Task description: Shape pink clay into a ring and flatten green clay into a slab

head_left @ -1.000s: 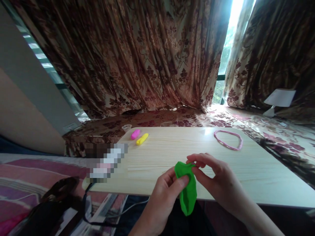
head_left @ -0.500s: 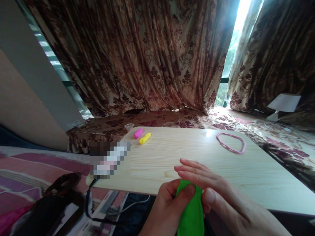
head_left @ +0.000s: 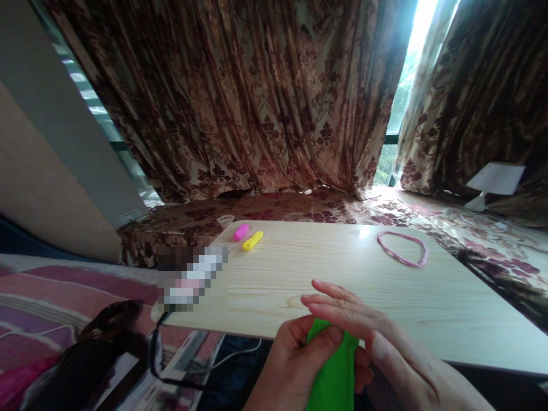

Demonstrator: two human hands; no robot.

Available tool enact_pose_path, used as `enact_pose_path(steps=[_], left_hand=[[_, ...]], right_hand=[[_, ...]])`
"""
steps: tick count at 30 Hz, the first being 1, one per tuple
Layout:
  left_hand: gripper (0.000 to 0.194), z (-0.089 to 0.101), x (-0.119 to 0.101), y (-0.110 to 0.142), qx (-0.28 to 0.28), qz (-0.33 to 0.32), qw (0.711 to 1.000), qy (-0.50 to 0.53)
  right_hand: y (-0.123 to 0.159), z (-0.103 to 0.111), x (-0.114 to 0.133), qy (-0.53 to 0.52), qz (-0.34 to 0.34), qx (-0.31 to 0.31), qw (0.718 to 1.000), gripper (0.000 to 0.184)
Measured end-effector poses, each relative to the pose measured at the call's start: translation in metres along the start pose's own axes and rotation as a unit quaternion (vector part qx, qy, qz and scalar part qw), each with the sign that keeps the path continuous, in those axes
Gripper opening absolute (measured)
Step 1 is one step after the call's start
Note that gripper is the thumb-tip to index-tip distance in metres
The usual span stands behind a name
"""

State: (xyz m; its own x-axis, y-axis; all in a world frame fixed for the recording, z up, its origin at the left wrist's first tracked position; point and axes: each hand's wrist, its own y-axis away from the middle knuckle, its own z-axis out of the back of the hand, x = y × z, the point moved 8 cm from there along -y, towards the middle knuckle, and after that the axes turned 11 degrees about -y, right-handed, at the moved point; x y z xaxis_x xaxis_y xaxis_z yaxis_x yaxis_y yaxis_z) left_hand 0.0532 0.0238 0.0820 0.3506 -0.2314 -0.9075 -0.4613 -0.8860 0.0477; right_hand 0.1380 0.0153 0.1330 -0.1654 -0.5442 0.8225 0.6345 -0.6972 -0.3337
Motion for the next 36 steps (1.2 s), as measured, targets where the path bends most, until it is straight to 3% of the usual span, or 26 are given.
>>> enact_pose_path(steps=[3, 8, 15, 20, 22, 24, 26, 29, 31, 36], left_hand=[[0.025, 0.002, 0.002, 0.002, -0.014, 0.019, 1.000, -0.005], [0.024, -0.004, 0.008, 0.003, -0.010, 0.051, 0.998, 0.047], [0.024, -0.001, 0.001, 0.003, -0.017, 0.045, 0.999, 0.007], [0.021, 0.000, 0.013, 0.002, -0.024, 0.084, 0.995, 0.055], [0.020, 0.000, 0.014, 0.001, -0.026, 0.082, 0.994, 0.060], [0.022, 0.001, 0.013, -0.001, -0.024, 0.070, 0.996, 0.047], [0.022, 0.005, 0.012, -0.003, -0.037, 0.059, 0.997, 0.044], [0.017, 0.018, 0.010, -0.004, -0.101, 0.035, 0.992, 0.062], [0.017, 0.024, 0.009, -0.005, -0.137, 0.015, 0.988, 0.072], [0.022, 0.024, 0.004, -0.003, -0.168, -0.021, 0.982, 0.081]], right_hand=[[-0.001, -0.003, -0.004, 0.002, -0.005, 0.004, 1.000, 0.043], [0.001, 0.011, 0.000, -0.051, -0.063, -0.019, 0.997, 0.046], [-0.004, -0.005, 0.003, -0.032, 0.013, 0.007, 0.999, 0.042], [-0.008, 0.007, -0.004, -0.068, -0.038, -0.019, 0.997, 0.044], [-0.010, 0.012, 0.000, -0.055, -0.024, -0.027, 0.998, 0.045], [-0.011, 0.008, 0.005, -0.035, 0.008, 0.003, 0.999, 0.042], [-0.010, 0.004, 0.001, -0.035, -0.004, 0.016, 0.999, 0.041], [-0.007, 0.017, -0.012, -0.047, -0.065, -0.084, 0.993, 0.042], [-0.005, 0.025, -0.014, -0.028, -0.058, -0.159, 0.985, 0.041], [-0.009, 0.016, -0.015, 0.006, -0.011, -0.204, 0.979, 0.018]])
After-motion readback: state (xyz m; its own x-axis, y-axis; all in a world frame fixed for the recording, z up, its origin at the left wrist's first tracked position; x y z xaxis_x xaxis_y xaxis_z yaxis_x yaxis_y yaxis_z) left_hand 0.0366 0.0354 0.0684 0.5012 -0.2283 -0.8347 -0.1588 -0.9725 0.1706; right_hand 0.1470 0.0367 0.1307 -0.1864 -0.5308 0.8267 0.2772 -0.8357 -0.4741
